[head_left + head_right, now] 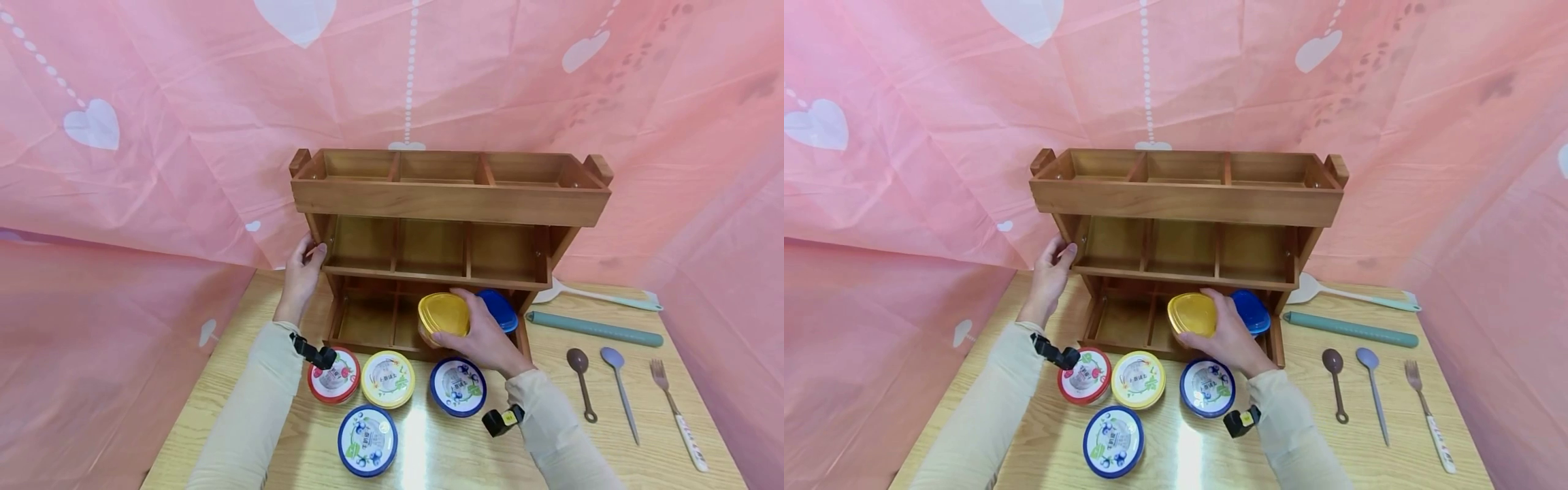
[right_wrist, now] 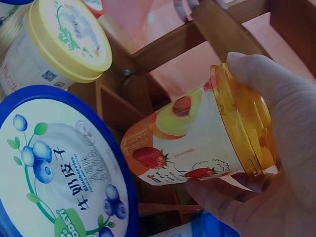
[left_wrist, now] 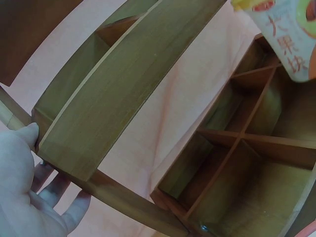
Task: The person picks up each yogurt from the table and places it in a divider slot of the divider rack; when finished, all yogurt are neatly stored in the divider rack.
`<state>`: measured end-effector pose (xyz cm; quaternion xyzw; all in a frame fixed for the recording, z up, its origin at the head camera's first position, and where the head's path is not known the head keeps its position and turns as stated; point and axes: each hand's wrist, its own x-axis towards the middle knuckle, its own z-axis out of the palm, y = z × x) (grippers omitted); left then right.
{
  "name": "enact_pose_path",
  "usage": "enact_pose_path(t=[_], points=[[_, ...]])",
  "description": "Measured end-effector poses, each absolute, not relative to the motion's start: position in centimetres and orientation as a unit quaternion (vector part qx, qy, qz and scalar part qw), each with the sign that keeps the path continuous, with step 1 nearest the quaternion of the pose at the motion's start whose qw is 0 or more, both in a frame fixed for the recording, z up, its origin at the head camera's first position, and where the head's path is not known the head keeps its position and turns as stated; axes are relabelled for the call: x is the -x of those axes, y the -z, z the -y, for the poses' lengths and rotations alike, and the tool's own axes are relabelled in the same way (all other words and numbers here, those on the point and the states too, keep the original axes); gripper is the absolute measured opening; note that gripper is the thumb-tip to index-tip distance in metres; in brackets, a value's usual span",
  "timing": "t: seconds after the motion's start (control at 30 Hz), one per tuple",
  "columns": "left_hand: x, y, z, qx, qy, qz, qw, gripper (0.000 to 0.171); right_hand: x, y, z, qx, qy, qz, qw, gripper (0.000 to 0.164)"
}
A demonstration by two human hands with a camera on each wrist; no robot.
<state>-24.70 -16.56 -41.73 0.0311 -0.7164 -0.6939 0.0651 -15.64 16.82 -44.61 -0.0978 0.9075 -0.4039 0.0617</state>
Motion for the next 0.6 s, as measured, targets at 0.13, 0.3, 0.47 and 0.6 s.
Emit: enact_pose_path(t=[0.13,0.3,0.47,0.6], points=[[24.8,41.8,16.5,-0.029,0.692,0.718,0.07,0.05,16.3,45.1,-16.4,0.081,0.404,-0.907,0.082,0.096],[24.7,41.7,16.5,-0.027,0.693,0.716,0.073,0.05,17.1,45.6,-15.7,0.069,0.406,-0.906,0.096,0.096],[24.7,41.7,16.5,-0.03,0.691,0.718,0.073,0.05,17.8,46.4,-15.2,0.061,0.403,-0.907,0.105,0.096],[24.7,41.8,16.5,-0.032,0.689,0.721,0.071,0.05,18.4,46.9,-15.0,0.055,0.402,-0.908,0.107,0.095]])
